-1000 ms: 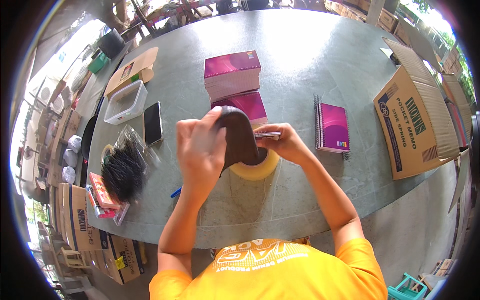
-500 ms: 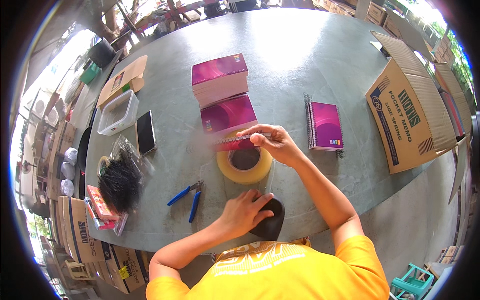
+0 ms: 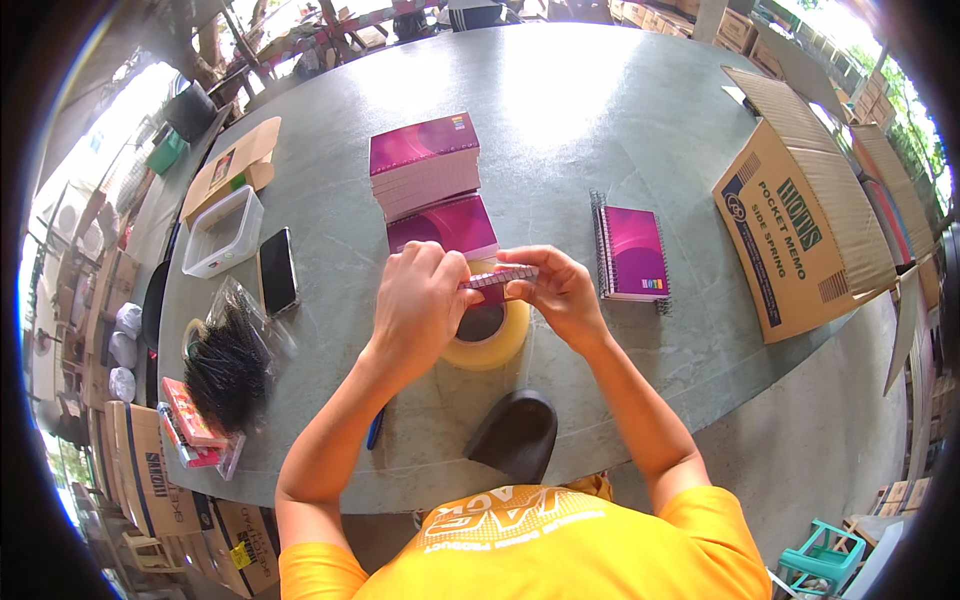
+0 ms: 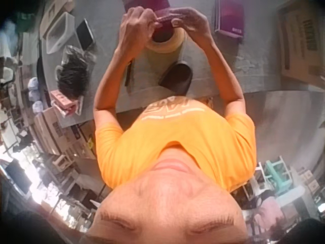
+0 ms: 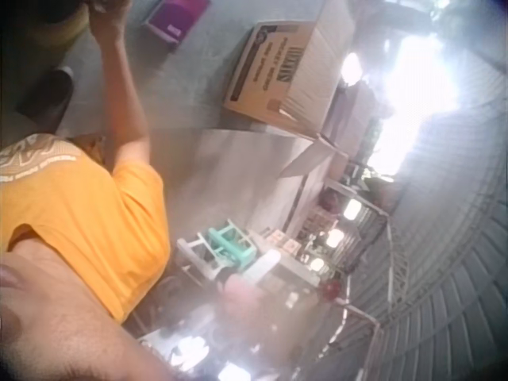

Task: The person assembles notebooks by threading wire coils into the pre-punched holes of small purple notebooks using their hands and places them in a stack.

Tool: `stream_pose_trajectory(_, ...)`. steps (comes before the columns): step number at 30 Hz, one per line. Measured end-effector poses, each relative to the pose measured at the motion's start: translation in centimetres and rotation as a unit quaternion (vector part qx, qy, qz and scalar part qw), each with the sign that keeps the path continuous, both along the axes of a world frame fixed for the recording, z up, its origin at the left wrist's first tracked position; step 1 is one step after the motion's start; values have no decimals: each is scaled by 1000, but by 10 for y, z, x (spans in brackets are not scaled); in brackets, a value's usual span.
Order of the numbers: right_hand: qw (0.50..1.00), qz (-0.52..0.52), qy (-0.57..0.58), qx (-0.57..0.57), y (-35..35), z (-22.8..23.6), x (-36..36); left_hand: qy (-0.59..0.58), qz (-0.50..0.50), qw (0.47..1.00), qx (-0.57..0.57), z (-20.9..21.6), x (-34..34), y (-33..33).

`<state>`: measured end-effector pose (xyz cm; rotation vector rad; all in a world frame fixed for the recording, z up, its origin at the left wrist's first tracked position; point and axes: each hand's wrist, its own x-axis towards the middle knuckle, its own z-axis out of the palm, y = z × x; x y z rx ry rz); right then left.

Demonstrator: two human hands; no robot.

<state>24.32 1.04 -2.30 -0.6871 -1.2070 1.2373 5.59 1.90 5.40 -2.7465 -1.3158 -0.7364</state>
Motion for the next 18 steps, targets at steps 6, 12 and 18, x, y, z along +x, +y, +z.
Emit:
stream_pose_trajectory(6, 985, -72, -152, 40, -7, -5, 6, 2, -66, 997, 27, -4, 6, 4)
stream_pose_trajectory(12, 940, -134, -308, 61, -9, 1, 11, 5, -81, 994, 74, -8, 16, 12)
stream_pose_trajectory(18, 908, -180, -345, 155, -7, -8, 11, 45, -84, 995, -31, -7, 18, 13)
